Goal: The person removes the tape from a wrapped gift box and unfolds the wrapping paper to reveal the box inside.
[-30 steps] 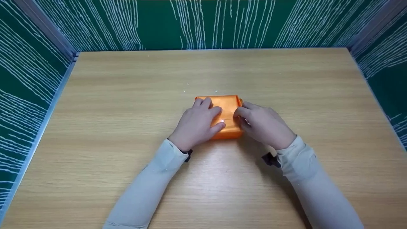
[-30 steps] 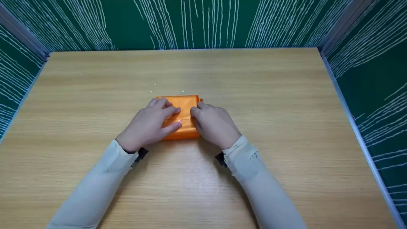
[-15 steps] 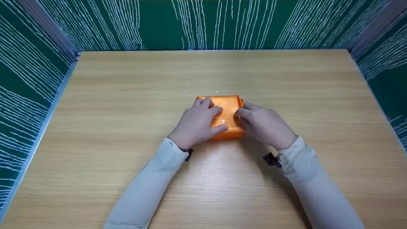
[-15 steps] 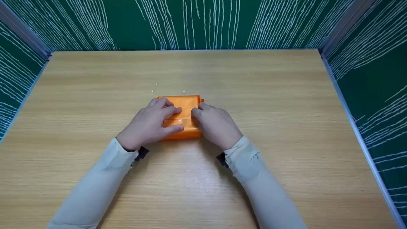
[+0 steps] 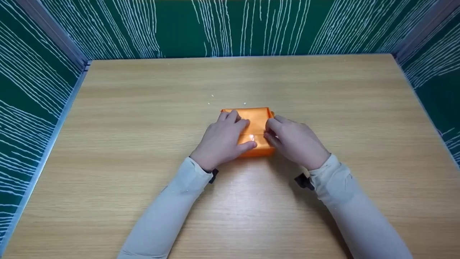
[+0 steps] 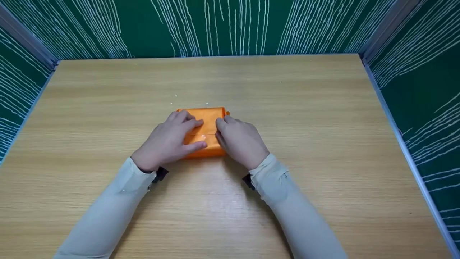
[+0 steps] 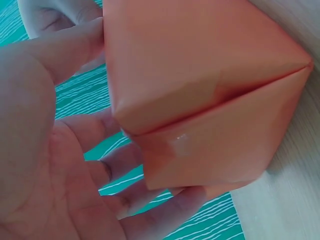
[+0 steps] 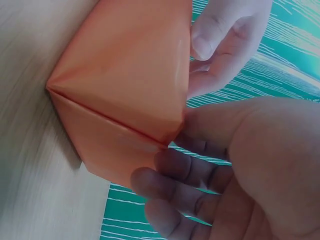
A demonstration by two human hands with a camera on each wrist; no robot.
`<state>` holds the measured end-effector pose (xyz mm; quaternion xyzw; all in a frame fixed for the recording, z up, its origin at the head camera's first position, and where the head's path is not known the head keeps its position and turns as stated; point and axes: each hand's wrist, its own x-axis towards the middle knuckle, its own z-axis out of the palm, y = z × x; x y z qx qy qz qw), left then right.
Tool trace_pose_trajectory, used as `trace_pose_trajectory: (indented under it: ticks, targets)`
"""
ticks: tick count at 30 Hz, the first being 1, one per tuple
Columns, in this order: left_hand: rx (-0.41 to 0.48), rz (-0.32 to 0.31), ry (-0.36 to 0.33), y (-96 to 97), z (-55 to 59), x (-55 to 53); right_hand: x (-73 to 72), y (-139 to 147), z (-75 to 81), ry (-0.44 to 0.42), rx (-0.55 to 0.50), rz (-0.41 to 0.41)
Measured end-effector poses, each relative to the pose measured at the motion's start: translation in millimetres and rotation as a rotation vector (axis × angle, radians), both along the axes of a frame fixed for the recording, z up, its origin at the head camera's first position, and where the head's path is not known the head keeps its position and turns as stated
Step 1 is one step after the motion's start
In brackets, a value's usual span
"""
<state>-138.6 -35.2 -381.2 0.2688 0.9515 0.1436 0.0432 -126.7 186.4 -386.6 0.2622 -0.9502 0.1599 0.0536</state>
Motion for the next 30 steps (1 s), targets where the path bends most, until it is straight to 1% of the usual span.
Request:
trace_pose_trajectory:
  ticks: [5, 12, 14, 18, 21, 24, 26, 30]
  targets:
    - [0.017, 0.000, -0.001, -0.2, 0.2, 0.5, 1.3, 0.3, 1.5, 0.025, 0.022, 0.011]
    - [0.017, 0.006, 0.012, -0.4, 0.6, 1.8, 2.7, 0.2, 5.1, -0.008, 0.040, 0.017]
    - [0.004, 0.002, 0.013, -0.1, 1.5, 2.3, 2.9, 0.0, 5.7, -0.025, 0.029, 0.004]
    - [0.004, 0.001, 0.009, 0.4, 3.7, 2.7, 1.9, -1.2, 5.3, -0.029, -0.009, -0.032]
    - [0.004, 0.001, 0.000, 1.1, 3.6, 2.2, 1.6, -2.5, 3.9, -0.043, -0.050, -0.071]
    - [-0.015, 0.001, -0.011, 2.0, 2.6, 1.6, 1.1, -4.3, 1.2, -0.066, -0.076, -0.106]
    - [-0.022, 0.003, -0.019, 2.2, 2.2, 1.8, 0.9, -5.6, -0.6, -0.066, -0.081, -0.114]
    - [-0.025, 0.008, -0.024, 1.9, 1.6, 2.0, 1.1, -7.7, -2.5, -0.038, -0.087, -0.109]
